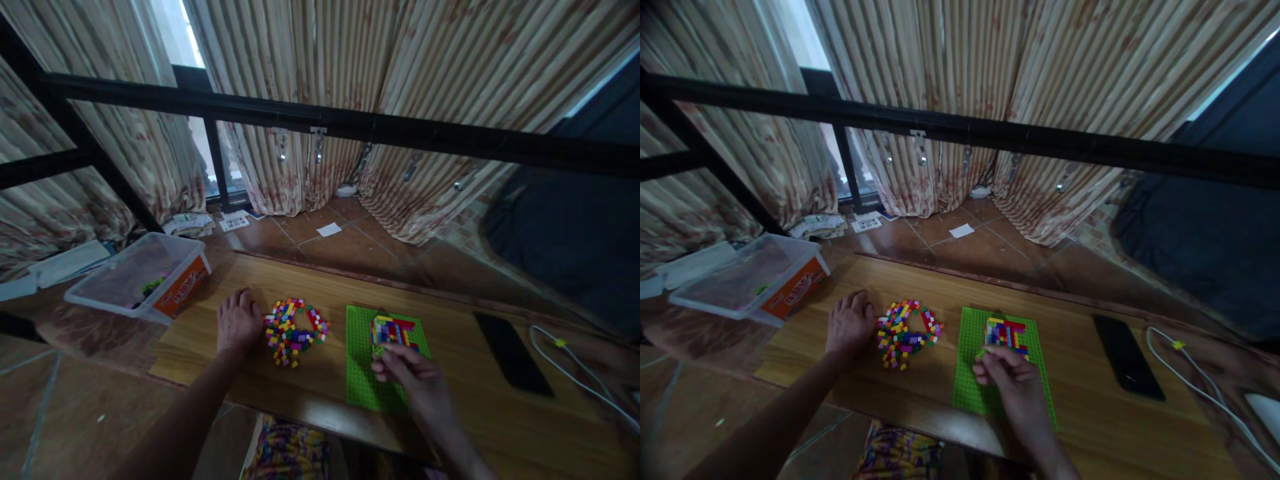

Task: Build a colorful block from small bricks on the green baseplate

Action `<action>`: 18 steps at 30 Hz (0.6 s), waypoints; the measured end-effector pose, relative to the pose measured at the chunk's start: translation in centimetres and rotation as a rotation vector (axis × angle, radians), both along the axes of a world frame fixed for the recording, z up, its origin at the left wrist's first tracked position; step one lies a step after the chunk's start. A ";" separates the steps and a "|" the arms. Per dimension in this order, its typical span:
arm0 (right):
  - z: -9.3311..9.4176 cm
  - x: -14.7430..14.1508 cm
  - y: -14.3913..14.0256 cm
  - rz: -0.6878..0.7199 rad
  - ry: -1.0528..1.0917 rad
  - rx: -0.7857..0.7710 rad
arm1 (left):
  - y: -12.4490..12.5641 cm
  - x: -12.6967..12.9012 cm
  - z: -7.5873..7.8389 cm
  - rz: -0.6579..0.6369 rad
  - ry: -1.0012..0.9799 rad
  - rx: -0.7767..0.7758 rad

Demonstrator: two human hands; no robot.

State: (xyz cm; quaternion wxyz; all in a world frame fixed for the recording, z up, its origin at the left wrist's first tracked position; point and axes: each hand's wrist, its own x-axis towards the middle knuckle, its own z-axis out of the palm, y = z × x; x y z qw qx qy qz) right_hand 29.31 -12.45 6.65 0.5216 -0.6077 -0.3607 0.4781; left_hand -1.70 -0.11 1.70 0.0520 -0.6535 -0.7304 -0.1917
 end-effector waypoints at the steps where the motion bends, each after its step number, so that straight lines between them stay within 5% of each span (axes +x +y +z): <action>1: 0.0 1.2 0.2 -0.045 -0.013 0.001 | 0.0 0.0 0.0 0.002 0.000 0.001; 5: 0.2 4.3 1.6 -0.084 -0.217 0.057 | 0.1 0.0 0.0 0.001 -0.002 -0.003; 12: 1.1 4.4 4.7 0.218 -0.946 0.209 | 0.0 0.1 0.2 0.005 -0.001 -0.013; 18: 0.6 4.3 5.7 0.279 -1.098 0.176 | 0.0 0.1 0.0 -0.002 -0.014 -0.007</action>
